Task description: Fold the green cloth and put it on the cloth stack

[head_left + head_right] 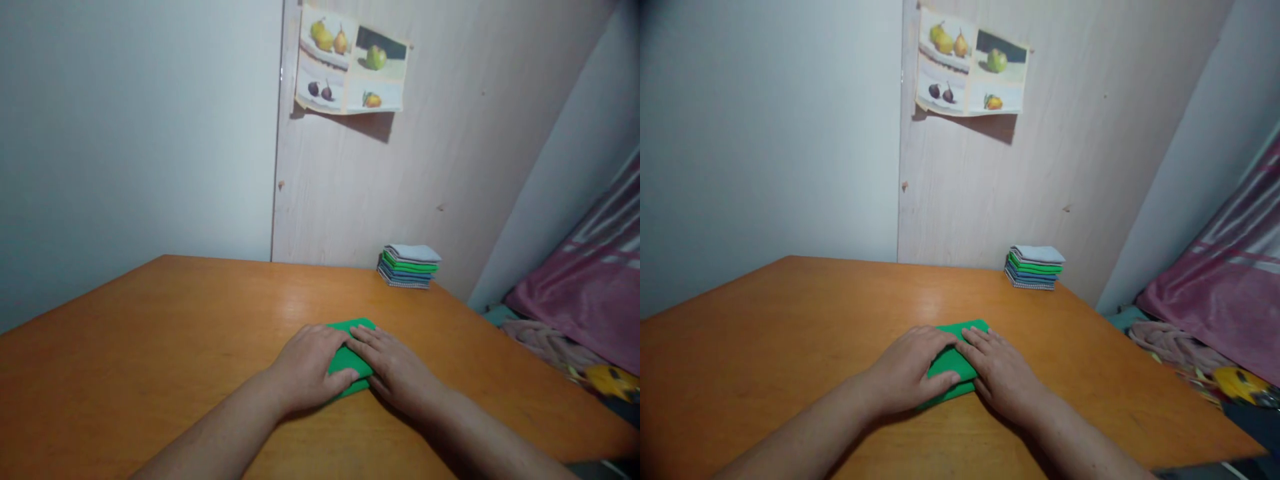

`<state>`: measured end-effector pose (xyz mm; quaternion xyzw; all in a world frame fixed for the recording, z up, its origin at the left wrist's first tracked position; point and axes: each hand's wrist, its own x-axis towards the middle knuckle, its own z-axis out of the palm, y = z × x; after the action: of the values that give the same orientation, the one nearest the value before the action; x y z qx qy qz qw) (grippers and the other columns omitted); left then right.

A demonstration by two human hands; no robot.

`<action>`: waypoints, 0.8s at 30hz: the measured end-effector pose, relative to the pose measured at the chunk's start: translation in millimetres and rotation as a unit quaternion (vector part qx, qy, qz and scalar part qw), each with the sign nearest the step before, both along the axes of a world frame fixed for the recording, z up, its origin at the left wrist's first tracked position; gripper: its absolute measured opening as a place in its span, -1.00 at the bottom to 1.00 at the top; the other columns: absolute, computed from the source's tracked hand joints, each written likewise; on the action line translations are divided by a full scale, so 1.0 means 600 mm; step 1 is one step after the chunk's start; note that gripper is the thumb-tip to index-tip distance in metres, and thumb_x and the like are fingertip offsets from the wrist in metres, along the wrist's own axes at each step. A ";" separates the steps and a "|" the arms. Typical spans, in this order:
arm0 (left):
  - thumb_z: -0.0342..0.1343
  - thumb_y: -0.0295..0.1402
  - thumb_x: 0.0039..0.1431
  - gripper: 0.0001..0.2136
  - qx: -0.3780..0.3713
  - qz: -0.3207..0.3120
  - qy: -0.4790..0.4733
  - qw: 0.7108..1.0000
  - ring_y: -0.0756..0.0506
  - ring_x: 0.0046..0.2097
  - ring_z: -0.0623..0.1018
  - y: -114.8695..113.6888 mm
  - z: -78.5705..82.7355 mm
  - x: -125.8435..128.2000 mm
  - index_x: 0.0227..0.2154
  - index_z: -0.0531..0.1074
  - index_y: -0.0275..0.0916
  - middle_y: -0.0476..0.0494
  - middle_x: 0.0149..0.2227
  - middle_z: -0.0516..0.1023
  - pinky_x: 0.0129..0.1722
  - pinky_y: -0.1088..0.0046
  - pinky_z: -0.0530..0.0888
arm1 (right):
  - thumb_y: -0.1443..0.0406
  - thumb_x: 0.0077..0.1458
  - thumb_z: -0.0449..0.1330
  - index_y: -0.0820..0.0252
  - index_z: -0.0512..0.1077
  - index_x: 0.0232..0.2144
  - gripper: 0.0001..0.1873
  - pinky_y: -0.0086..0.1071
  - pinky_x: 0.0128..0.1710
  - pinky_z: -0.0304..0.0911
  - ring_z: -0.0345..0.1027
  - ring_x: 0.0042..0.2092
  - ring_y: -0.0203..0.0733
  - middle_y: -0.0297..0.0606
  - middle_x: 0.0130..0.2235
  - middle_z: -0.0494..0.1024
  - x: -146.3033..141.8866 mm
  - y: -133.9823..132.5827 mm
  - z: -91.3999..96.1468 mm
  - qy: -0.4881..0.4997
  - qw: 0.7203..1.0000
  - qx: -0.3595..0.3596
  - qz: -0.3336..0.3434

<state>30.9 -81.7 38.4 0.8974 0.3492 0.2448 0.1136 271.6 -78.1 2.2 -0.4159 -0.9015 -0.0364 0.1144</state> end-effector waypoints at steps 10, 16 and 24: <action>0.10 -0.41 -0.02 -0.75 0.041 0.015 0.086 0.995 -0.23 -0.05 0.48 0.014 0.003 -0.032 -0.22 0.45 -0.16 -0.14 -0.14 0.55 0.05 0.21 0.32 | 0.28 0.12 0.12 0.23 0.31 0.23 -0.39 -0.03 0.22 0.18 0.22 0.25 0.09 0.04 0.27 0.31 -0.003 -0.029 0.004 0.037 0.996 0.017 -0.083; 0.03 -0.47 0.00 -0.73 0.063 0.065 0.114 0.989 -0.24 0.05 0.44 0.009 -0.005 -0.045 -0.20 0.43 -0.15 -0.16 -0.08 0.54 0.22 0.10 0.17 | 0.36 0.09 0.13 0.17 0.32 0.22 -0.39 -0.09 0.18 0.24 0.33 0.18 0.02 -0.06 0.21 0.41 0.006 -0.037 0.017 0.063 0.997 0.024 -0.037; -0.03 -0.46 0.16 -0.41 0.077 0.077 0.150 0.983 -0.20 0.38 0.10 -0.006 -0.054 -0.059 0.29 0.19 -0.14 -0.12 0.37 0.16 0.35 0.07 -0.02 | 0.46 0.10 0.05 0.15 0.32 0.24 -0.37 -0.08 0.21 0.25 0.29 0.23 -0.02 -0.09 0.25 0.36 0.026 -0.028 -0.033 0.080 0.993 0.083 -0.014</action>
<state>-4.8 -85.4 5.9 0.9004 0.4105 0.1412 -0.0284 287.4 -94.9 -17.7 -0.4190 -0.8773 -0.0794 0.2202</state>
